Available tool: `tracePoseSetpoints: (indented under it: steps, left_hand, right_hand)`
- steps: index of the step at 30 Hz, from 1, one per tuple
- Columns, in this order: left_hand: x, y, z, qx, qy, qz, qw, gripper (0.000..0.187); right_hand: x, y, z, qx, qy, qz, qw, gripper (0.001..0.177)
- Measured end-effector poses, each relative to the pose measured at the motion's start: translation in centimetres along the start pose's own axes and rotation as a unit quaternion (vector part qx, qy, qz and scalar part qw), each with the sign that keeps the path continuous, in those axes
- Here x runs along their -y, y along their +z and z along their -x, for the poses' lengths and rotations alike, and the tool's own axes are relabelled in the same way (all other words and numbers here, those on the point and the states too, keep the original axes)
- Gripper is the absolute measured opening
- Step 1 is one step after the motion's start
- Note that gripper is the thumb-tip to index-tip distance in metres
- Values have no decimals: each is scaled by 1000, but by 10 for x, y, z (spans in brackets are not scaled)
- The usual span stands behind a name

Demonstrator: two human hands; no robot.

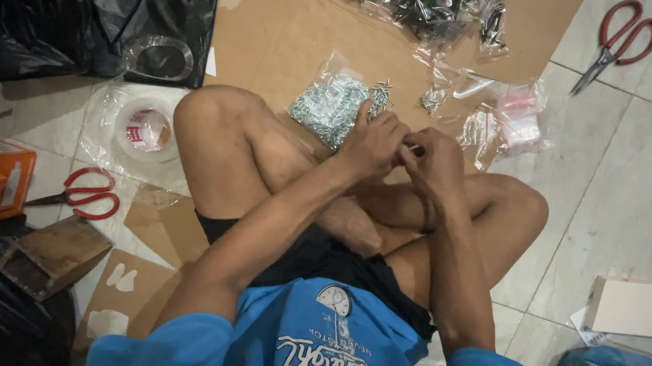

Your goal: The person is sitting on the floor, picking up small metal hardware components from a pile and placing them into small plastic bags.

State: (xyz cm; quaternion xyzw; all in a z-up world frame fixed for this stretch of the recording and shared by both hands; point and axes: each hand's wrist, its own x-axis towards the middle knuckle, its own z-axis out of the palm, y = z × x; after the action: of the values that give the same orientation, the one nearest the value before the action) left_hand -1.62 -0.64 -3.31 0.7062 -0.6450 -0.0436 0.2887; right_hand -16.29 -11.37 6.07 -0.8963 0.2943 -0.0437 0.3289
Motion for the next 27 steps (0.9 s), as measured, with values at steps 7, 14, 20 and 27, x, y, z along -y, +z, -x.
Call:
tracePoseSetpoints:
  steps: [7,14,20,27]
  left_hand:
    - [15,-51,-22,-105,-153,86,979,28]
    - [40,-74,-29,-309,-306,291,852,24]
    - [40,-61,-32,-325,-319,303,837,23]
    - [20,-95,-37,-275,-268,243,891,19]
  right_hand:
    - [2,-5,-51,-56,-17,-285,957,16]
    - [-19,48,-104,82,19,77,993,52]
    - [-52,83,-104,41,-46,125,990,31]
    - [-76,93,-95,-60,-70,78,993,18]
